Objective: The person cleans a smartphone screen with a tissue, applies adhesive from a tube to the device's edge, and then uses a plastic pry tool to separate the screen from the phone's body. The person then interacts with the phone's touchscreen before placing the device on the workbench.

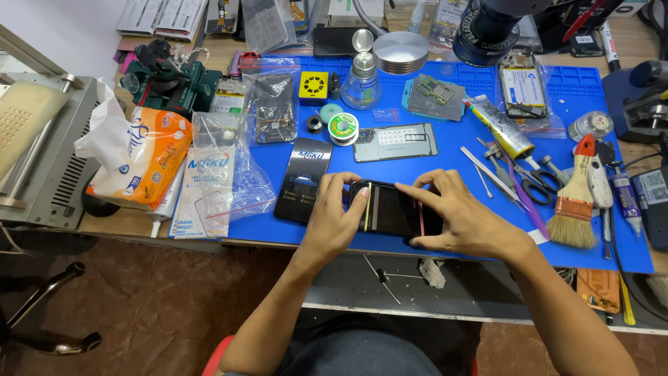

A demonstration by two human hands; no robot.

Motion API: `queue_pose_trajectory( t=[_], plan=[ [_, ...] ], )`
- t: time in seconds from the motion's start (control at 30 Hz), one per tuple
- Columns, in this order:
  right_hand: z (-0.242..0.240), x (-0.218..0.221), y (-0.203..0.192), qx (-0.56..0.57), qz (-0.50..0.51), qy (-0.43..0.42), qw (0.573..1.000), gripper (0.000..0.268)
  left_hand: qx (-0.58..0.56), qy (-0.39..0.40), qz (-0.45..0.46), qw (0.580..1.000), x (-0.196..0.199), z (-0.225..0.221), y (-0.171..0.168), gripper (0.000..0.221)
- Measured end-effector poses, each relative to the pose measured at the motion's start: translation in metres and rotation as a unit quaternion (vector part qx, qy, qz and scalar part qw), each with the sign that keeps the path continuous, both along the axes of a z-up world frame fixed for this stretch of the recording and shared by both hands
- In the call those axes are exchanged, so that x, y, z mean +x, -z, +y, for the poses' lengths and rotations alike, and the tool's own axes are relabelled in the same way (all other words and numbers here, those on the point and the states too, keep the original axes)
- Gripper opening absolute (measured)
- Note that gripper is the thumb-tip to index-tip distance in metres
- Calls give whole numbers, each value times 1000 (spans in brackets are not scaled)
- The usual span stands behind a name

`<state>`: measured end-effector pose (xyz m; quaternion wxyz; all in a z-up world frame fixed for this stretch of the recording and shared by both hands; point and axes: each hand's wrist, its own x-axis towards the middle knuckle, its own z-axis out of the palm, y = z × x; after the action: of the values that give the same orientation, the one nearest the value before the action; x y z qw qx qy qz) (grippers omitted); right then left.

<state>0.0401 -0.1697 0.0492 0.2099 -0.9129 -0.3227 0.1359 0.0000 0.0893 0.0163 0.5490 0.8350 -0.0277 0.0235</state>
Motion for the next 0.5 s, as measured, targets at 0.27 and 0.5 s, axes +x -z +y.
queue_pose_trajectory(
  t=[0.27, 0.5],
  plan=[
    [-9, -3, 9, 53, 0, 22, 998, 92, -434, 8, 99, 895, 6, -12, 27, 28],
    [-15, -9, 0, 63, 15, 43, 997, 90, -455, 23, 75, 887, 6, -14, 20, 42]
  ],
)
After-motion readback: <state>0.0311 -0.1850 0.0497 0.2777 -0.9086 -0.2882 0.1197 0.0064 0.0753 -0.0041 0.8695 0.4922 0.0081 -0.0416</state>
